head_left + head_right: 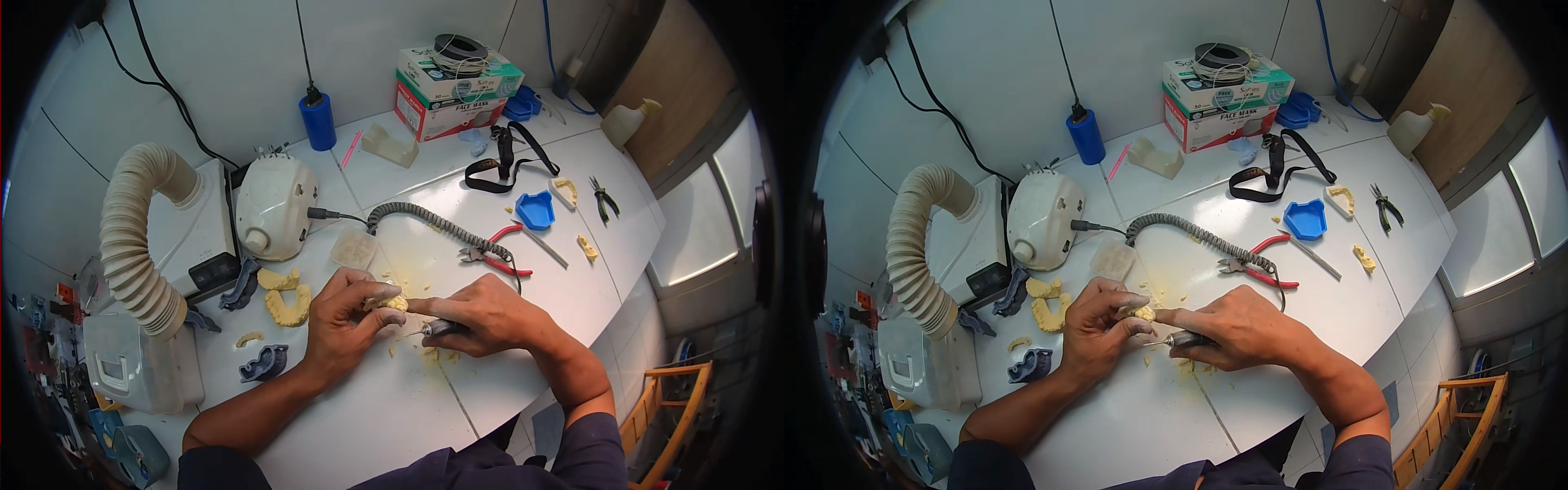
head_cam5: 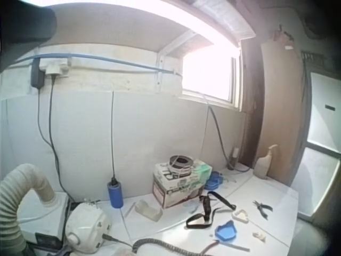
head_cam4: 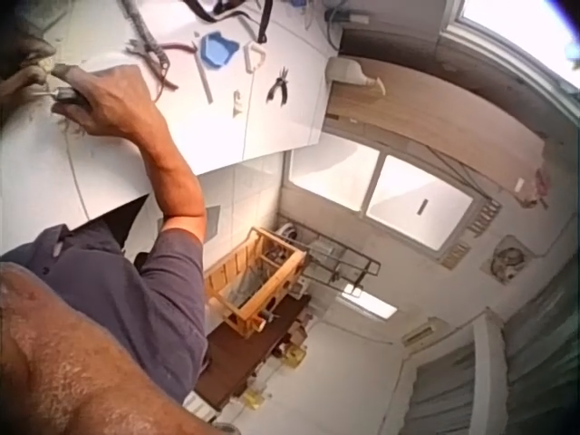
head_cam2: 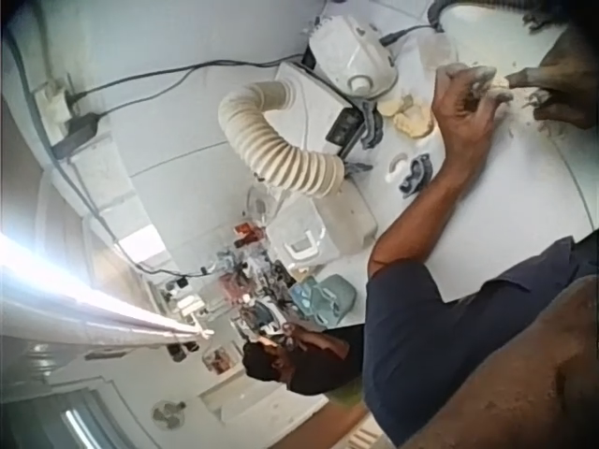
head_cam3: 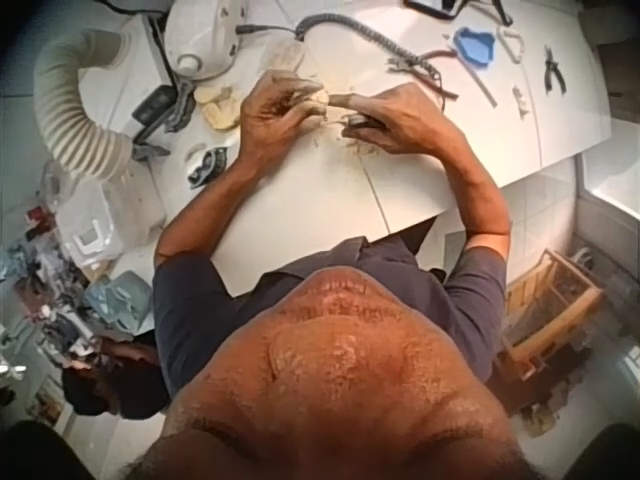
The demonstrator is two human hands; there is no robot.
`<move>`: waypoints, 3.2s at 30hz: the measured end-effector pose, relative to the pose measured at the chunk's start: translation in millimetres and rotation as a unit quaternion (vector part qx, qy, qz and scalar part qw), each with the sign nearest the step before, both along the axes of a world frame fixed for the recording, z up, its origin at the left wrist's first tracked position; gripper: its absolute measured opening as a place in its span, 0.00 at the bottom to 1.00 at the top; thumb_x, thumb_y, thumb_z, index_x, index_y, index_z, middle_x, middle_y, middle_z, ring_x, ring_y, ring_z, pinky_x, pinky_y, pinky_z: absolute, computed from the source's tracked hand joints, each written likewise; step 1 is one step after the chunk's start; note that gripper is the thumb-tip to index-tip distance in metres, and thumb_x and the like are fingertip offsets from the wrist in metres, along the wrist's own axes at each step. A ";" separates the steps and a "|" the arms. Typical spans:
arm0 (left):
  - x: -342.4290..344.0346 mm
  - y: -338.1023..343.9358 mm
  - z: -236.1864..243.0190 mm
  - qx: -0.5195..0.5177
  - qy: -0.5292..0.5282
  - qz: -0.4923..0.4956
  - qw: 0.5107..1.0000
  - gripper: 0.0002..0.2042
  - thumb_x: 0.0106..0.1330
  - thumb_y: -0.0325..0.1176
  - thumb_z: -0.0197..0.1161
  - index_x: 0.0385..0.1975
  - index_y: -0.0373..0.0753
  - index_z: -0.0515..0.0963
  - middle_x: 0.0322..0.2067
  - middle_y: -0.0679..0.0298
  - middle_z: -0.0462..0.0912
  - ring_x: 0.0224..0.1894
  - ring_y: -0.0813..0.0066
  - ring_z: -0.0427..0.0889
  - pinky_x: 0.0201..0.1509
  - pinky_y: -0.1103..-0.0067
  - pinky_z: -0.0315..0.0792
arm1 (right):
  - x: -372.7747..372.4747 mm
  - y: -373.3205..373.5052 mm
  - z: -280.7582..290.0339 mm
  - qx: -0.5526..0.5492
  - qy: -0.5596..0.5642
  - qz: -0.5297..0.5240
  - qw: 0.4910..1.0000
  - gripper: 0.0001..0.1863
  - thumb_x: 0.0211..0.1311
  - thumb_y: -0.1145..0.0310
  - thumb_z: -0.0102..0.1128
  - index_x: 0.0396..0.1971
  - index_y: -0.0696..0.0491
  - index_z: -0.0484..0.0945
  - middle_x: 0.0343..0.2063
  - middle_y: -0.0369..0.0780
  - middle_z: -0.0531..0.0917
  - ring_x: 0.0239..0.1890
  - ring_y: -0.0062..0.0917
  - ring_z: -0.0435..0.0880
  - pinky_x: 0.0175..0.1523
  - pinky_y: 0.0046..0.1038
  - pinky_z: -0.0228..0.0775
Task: Trimming or carving a dental plaster model using a dental drill handpiece.
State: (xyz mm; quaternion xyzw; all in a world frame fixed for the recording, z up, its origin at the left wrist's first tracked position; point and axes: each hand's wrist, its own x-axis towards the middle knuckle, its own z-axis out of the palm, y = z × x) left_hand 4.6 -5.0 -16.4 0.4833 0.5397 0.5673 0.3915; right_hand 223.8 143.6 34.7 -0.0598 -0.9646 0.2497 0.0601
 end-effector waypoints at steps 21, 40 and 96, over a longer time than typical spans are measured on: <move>-0.9 3.2 6.6 -0.028 -0.032 -0.062 0.997 0.32 0.64 0.18 0.76 0.69 0.30 0.71 0.70 0.53 0.71 0.74 0.61 0.72 0.81 0.65 0.69 | -1.1 -0.7 9.1 0.006 -0.022 -0.056 0.998 0.19 0.79 0.48 0.56 0.41 0.51 0.78 0.19 0.43 0.82 0.23 0.46 0.83 0.29 0.44 0.70; -1.8 4.4 8.7 -0.004 0.024 -0.062 0.998 0.33 0.65 0.15 0.73 0.70 0.27 0.68 0.64 0.53 0.72 0.73 0.61 0.74 0.79 0.67 0.73 | -3.1 -0.1 8.8 0.061 -0.064 -0.123 0.988 0.20 0.81 0.50 0.52 0.36 0.52 0.77 0.20 0.44 0.83 0.24 0.47 0.84 0.31 0.46 0.71; -3.9 3.3 16.3 0.016 0.111 -0.073 0.991 0.32 0.68 0.14 0.65 0.74 0.29 0.68 0.70 0.48 0.73 0.73 0.61 0.75 0.78 0.70 0.70 | -4.4 -0.1 6.1 0.052 -0.073 -0.143 0.986 0.21 0.81 0.49 0.53 0.36 0.52 0.79 0.19 0.47 0.83 0.24 0.49 0.84 0.32 0.48 0.72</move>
